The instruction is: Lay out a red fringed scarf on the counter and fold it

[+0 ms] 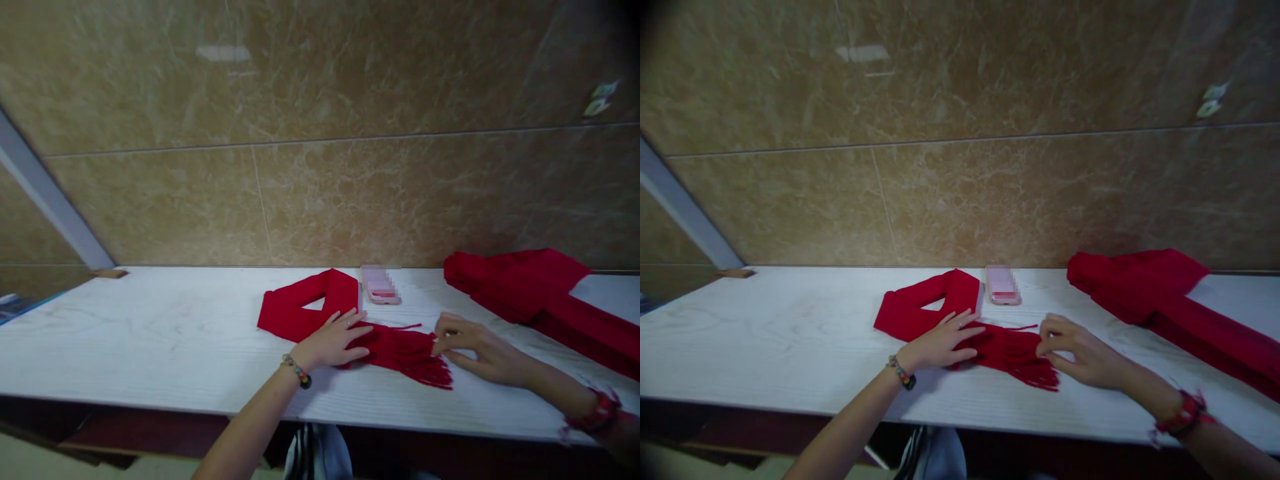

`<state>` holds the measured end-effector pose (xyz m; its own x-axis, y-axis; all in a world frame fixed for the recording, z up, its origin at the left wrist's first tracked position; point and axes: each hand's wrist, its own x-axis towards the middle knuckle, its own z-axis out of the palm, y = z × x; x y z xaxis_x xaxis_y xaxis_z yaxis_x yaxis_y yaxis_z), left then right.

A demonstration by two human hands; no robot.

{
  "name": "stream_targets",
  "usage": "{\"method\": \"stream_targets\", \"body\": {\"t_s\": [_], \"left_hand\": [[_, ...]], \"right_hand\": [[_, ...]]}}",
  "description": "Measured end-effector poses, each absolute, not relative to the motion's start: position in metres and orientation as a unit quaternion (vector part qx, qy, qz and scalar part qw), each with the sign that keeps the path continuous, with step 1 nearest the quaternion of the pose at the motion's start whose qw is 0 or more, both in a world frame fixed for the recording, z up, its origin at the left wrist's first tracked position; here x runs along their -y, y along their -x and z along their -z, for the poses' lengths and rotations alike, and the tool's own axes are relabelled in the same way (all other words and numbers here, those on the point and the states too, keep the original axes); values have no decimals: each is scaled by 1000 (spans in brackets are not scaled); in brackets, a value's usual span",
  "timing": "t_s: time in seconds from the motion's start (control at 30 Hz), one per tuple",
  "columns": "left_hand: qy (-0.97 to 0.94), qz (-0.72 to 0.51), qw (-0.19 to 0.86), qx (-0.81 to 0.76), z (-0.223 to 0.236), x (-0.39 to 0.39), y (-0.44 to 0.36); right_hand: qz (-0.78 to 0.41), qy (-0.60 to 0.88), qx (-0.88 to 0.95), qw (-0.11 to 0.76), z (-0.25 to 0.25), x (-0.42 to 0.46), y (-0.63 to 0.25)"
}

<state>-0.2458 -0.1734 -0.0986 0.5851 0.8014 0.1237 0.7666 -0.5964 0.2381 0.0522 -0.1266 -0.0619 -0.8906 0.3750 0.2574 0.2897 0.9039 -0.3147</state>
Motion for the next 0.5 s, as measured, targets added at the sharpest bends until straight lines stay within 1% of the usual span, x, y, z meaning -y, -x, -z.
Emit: {"method": "stream_targets", "body": {"t_s": [0.07, 0.13, 0.17, 0.2, 0.23, 0.3, 0.4, 0.5], "left_hand": [[-834, -161, 62, -524, 96, 178, 276], [-731, -222, 60, -642, 95, 181, 315], [-667, -255, 81, -695, 95, 183, 336], [-592, -287, 128, -742, 94, 184, 356], [-519, -312, 197, -771, 93, 185, 374], [-467, -317, 250, -787, 90, 186, 400], [-456, -312, 296, -779, 85, 184, 415], [-461, -309, 329, -764, 84, 176, 415]], "right_hand": [[-129, 179, 950, 221, 40, 113, -32], [-127, 192, 937, 263, 25, 92, 1], [-127, 210, 928, 280, 21, 80, 22], [-130, 238, 918, 290, 21, 68, 44], [-138, 274, 910, 279, 24, 56, 67], [-165, 374, 887, 215, 37, 36, 111], [-190, 399, 884, 155, 66, 12, 159], [-196, 409, 882, 127, 86, -8, 178]]}}
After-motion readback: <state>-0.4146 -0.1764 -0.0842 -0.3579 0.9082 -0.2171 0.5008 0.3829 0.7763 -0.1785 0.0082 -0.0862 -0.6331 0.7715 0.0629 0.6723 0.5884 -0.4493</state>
